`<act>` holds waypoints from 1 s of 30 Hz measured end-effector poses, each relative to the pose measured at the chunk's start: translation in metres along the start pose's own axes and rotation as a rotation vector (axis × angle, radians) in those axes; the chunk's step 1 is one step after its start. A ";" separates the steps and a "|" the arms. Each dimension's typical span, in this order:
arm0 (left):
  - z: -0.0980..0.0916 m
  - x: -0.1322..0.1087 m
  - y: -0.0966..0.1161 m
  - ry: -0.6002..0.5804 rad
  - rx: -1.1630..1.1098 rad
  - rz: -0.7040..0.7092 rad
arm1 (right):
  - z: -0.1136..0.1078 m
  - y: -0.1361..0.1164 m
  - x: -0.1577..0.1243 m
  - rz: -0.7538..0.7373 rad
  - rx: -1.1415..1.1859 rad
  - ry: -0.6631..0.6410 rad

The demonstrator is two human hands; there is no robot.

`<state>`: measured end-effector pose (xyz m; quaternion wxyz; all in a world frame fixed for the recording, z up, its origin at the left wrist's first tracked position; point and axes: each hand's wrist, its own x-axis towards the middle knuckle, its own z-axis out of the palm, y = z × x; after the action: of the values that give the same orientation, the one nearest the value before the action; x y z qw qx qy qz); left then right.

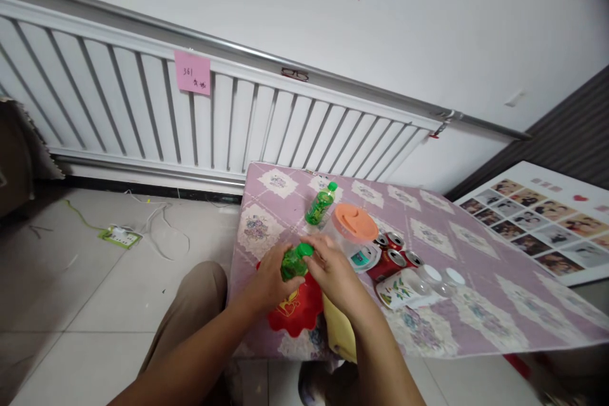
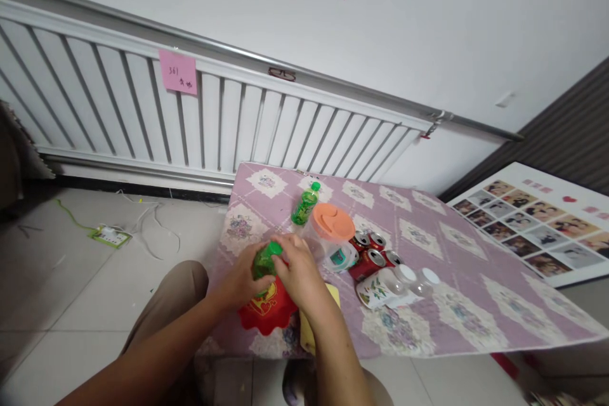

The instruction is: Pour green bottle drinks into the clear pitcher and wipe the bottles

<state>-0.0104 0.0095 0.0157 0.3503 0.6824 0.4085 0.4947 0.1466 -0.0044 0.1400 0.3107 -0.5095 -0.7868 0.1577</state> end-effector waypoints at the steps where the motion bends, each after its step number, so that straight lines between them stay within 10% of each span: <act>1: 0.000 0.000 0.000 -0.006 0.000 0.005 | 0.001 0.000 0.001 -0.011 -0.010 -0.012; 30: 0.002 0.001 0.010 -0.081 0.052 -0.108 | 0.012 -0.007 -0.008 0.205 0.196 0.175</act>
<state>-0.0062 0.0061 0.0244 0.3749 0.6877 0.4427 0.4364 0.1360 -0.0136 0.1321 0.4086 -0.5660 -0.6814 0.2198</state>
